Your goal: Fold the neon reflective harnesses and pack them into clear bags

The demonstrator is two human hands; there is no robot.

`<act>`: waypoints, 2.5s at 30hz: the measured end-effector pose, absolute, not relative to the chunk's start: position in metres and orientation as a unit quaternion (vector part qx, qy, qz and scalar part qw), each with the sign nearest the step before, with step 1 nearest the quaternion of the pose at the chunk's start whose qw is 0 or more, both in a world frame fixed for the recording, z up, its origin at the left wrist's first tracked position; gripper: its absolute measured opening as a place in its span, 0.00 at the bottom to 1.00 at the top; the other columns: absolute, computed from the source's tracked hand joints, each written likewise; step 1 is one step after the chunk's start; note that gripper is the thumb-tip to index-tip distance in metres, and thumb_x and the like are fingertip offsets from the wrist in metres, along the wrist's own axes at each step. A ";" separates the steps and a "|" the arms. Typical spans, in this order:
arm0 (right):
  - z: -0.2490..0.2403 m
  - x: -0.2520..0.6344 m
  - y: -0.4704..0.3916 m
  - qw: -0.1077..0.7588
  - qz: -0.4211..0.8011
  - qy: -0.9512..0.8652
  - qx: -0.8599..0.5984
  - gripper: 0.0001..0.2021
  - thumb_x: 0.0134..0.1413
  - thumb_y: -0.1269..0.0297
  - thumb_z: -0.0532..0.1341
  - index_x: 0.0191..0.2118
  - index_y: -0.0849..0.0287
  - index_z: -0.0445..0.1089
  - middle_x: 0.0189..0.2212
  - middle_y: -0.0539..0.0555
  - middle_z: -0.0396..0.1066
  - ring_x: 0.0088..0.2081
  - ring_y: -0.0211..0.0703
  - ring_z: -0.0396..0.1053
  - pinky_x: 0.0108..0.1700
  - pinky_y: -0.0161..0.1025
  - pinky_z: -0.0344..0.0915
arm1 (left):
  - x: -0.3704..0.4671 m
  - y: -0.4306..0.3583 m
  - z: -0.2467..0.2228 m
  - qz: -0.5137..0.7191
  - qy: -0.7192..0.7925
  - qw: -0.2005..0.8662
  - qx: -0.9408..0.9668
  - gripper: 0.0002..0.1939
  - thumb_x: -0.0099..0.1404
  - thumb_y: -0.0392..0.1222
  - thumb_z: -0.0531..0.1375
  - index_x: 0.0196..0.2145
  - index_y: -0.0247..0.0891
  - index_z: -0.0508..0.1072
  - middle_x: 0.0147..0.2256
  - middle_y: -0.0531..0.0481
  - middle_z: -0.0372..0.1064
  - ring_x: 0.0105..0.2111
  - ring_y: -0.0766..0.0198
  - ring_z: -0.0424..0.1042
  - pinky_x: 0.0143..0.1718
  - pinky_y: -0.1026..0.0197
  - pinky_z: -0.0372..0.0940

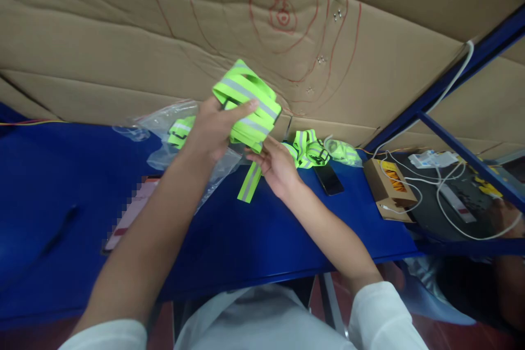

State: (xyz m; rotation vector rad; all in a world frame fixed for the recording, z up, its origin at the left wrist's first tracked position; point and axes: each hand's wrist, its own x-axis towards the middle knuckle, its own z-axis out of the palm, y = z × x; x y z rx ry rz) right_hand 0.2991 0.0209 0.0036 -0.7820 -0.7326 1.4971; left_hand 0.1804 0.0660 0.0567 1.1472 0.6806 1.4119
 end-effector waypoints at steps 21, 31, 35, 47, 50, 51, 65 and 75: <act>0.048 0.335 0.015 0.661 0.425 -0.521 -0.332 0.31 0.55 0.57 0.72 0.62 0.40 0.63 0.59 0.49 0.73 0.58 0.45 0.72 0.61 0.44 0.70 | 0.208 0.056 0.043 0.535 0.212 0.608 0.547 0.26 0.57 0.47 0.73 0.51 0.36 0.76 0.48 0.44 0.79 0.50 0.50 0.78 0.54 0.50 0.72; 0.022 0.346 -0.007 0.645 0.404 -0.484 -0.432 0.30 0.47 0.57 0.76 0.56 0.46 0.69 0.49 0.49 0.77 0.49 0.43 0.76 0.54 0.42 0.74 | 0.214 0.030 0.003 0.392 0.234 0.687 0.566 0.35 0.55 0.51 0.71 0.59 0.43 0.72 0.58 0.41 0.74 0.59 0.45 0.74 0.59 0.43 0.70; -0.014 0.369 -0.028 0.613 0.495 -0.403 -0.465 0.32 0.44 0.58 0.78 0.56 0.48 0.71 0.44 0.49 0.79 0.43 0.44 0.79 0.49 0.42 0.77 | 0.207 0.006 -0.009 0.289 0.287 0.535 0.740 0.46 0.65 0.62 0.62 0.73 0.43 0.53 0.75 0.37 0.45 0.76 0.44 0.40 0.74 0.36 0.45; -0.041 0.410 -0.034 0.594 0.549 -0.297 -0.508 0.36 0.37 0.58 0.81 0.54 0.52 0.71 0.43 0.52 0.81 0.40 0.49 0.81 0.40 0.44 0.80 | 0.127 0.032 -0.047 0.195 0.627 -0.047 0.752 0.42 0.69 0.56 0.62 0.71 0.30 0.58 0.62 0.19 0.64 0.61 0.22 0.66 0.64 0.18 0.45; -0.040 0.407 -0.038 0.585 0.554 -0.288 -0.518 0.39 0.36 0.57 0.81 0.57 0.53 0.70 0.44 0.53 0.81 0.42 0.49 0.80 0.43 0.44 0.79 | 0.133 0.023 -0.038 0.177 0.575 -0.084 0.794 0.34 0.72 0.49 0.60 0.69 0.32 0.61 0.55 0.27 0.73 0.55 0.33 0.74 0.63 0.29 0.58; -0.039 0.407 -0.039 0.581 0.555 -0.286 -0.523 0.40 0.36 0.56 0.81 0.58 0.52 0.69 0.44 0.52 0.81 0.43 0.50 0.80 0.45 0.45 0.79 | 0.135 0.018 -0.034 0.187 0.541 -0.098 0.814 0.32 0.72 0.48 0.59 0.69 0.33 0.62 0.56 0.30 0.73 0.55 0.36 0.74 0.64 0.32 0.58; -0.028 0.422 -0.050 0.287 0.423 -0.659 -0.551 0.21 0.55 0.57 0.71 0.53 0.51 0.73 0.53 0.48 0.77 0.55 0.50 0.74 0.57 0.43 0.66 | 0.166 -0.025 -0.071 0.190 0.303 -0.036 0.933 0.51 0.64 0.68 0.64 0.73 0.39 0.52 0.70 0.32 0.56 0.70 0.41 0.58 0.71 0.34 0.48; -0.039 0.411 -0.057 0.164 0.434 -0.657 -0.595 0.27 0.51 0.49 0.72 0.51 0.54 0.63 0.37 0.48 0.76 0.39 0.47 0.75 0.37 0.38 0.65 | 0.169 -0.030 -0.065 0.232 0.233 -0.068 0.942 0.44 0.70 0.61 0.62 0.71 0.29 0.55 0.55 0.35 0.75 0.58 0.49 0.72 0.72 0.42 0.46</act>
